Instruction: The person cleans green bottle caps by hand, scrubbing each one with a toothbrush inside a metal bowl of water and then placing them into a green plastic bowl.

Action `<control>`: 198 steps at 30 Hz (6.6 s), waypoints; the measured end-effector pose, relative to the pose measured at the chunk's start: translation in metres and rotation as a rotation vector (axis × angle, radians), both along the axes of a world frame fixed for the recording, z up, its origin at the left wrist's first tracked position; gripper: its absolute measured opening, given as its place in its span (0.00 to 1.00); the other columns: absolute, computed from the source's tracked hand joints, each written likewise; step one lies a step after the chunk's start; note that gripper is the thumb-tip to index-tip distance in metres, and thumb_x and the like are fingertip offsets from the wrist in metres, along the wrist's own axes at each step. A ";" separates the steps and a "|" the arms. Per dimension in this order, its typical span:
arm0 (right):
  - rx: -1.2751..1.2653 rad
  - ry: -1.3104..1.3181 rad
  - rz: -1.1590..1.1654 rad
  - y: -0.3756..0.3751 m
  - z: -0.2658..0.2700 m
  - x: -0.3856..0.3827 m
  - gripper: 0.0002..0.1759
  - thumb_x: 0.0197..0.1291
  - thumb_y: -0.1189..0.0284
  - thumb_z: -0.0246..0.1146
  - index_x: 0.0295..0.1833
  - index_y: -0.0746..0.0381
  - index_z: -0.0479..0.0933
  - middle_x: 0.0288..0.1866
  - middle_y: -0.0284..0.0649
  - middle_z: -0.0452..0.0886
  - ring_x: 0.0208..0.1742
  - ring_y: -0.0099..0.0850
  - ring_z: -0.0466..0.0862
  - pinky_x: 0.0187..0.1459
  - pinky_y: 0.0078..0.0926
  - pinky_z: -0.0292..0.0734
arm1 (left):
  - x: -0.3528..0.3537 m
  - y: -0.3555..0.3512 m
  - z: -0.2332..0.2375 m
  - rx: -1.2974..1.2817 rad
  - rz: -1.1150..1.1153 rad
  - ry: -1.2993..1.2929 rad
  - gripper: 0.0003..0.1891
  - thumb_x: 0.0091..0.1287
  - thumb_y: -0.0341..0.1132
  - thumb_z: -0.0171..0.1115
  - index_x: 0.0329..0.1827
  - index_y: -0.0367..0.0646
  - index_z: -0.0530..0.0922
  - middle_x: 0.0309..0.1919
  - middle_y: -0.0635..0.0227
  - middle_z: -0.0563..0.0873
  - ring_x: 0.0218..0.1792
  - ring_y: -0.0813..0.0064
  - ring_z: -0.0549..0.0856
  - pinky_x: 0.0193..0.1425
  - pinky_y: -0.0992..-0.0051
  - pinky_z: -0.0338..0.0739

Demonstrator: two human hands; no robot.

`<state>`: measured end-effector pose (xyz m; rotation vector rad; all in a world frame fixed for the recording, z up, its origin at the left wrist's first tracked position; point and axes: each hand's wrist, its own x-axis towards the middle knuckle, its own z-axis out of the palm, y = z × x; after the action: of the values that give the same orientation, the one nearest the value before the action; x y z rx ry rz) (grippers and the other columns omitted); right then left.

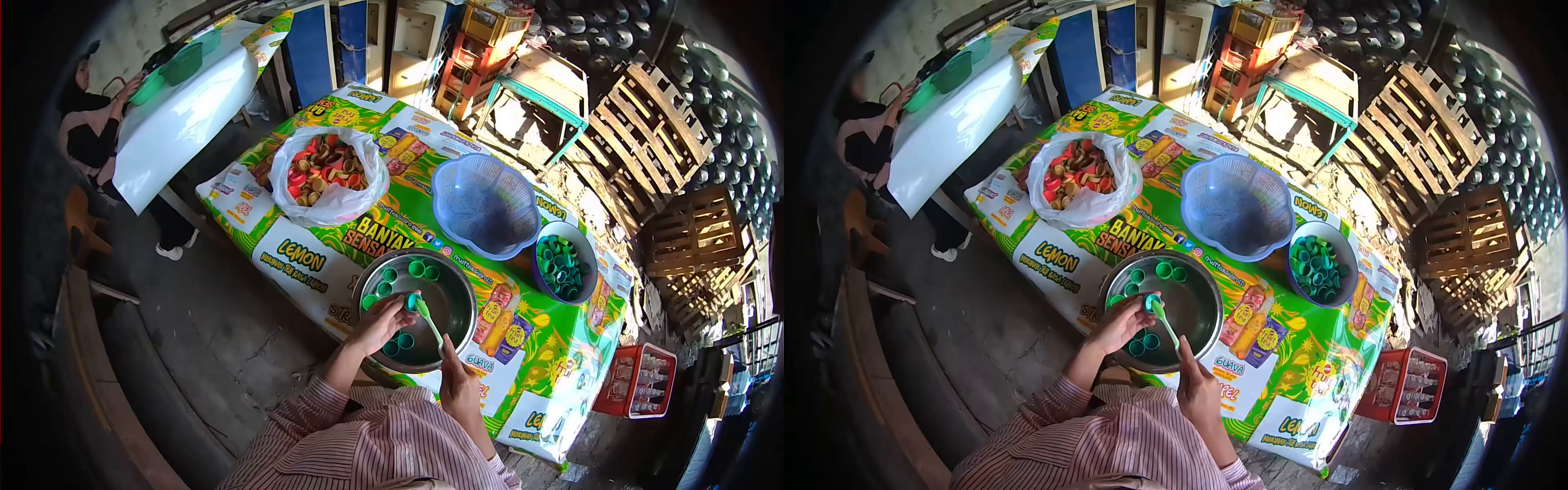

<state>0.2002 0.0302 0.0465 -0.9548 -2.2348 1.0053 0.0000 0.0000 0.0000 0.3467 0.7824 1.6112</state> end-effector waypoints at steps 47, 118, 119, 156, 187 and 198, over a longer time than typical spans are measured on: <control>0.552 -0.494 0.214 0.040 0.056 0.019 0.32 0.52 0.76 0.57 0.62 0.37 0.67 0.20 0.33 0.68 0.18 0.29 0.74 0.19 0.30 0.71 | -0.028 0.008 0.034 -0.357 -0.604 0.989 0.29 0.68 0.57 0.43 0.25 0.36 0.70 0.17 0.70 0.74 0.18 0.80 0.78 0.23 0.77 0.72; -0.539 0.049 -0.161 0.027 -0.003 -0.004 0.12 0.54 0.71 0.65 0.40 0.68 0.78 0.26 0.35 0.80 0.28 0.16 0.73 0.31 0.18 0.71 | 0.036 -0.049 0.034 0.132 0.001 1.361 0.51 0.51 0.34 0.70 0.70 0.36 0.41 0.57 0.52 0.68 0.48 0.64 0.78 0.51 0.66 0.73; -0.370 0.174 -0.204 0.044 -0.024 0.005 0.11 0.54 0.72 0.65 0.40 0.68 0.78 0.25 0.37 0.79 0.27 0.16 0.74 0.30 0.19 0.70 | 0.034 -0.052 0.034 0.133 -0.001 1.359 0.51 0.51 0.34 0.70 0.70 0.36 0.41 0.57 0.52 0.68 0.48 0.64 0.78 0.51 0.66 0.73; -0.152 0.089 -0.719 -0.024 0.028 -0.001 0.12 0.49 0.83 0.60 0.41 0.66 0.79 0.25 0.38 0.80 0.25 0.16 0.73 0.25 0.17 0.68 | -0.021 0.069 -0.012 0.149 -0.089 2.263 0.18 0.53 0.28 0.56 0.49 0.40 0.74 0.38 0.66 0.77 0.44 0.67 0.73 0.49 0.68 0.65; -0.527 0.384 -0.267 -0.003 0.002 0.006 0.17 0.58 0.78 0.58 0.53 0.67 0.65 0.33 0.43 0.78 0.17 0.18 0.76 0.16 0.14 0.63 | 0.018 0.012 0.018 -0.001 0.182 1.254 0.18 0.54 0.32 0.68 0.46 0.38 0.76 0.36 0.66 0.78 0.32 0.78 0.81 0.35 0.78 0.76; 0.114 -0.011 -0.159 0.006 -0.014 0.016 0.23 0.57 0.78 0.56 0.60 0.58 0.68 0.24 0.41 0.73 0.18 0.32 0.73 0.21 0.29 0.66 | 0.007 0.015 0.020 -0.020 0.215 1.683 0.17 0.45 0.34 0.69 0.39 0.46 0.76 0.37 0.68 0.80 0.43 0.64 0.76 0.50 0.66 0.69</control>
<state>0.2164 0.0359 0.0326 -1.0699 -2.1604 0.7960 0.0070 0.0146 0.0201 1.7321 2.0844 1.2066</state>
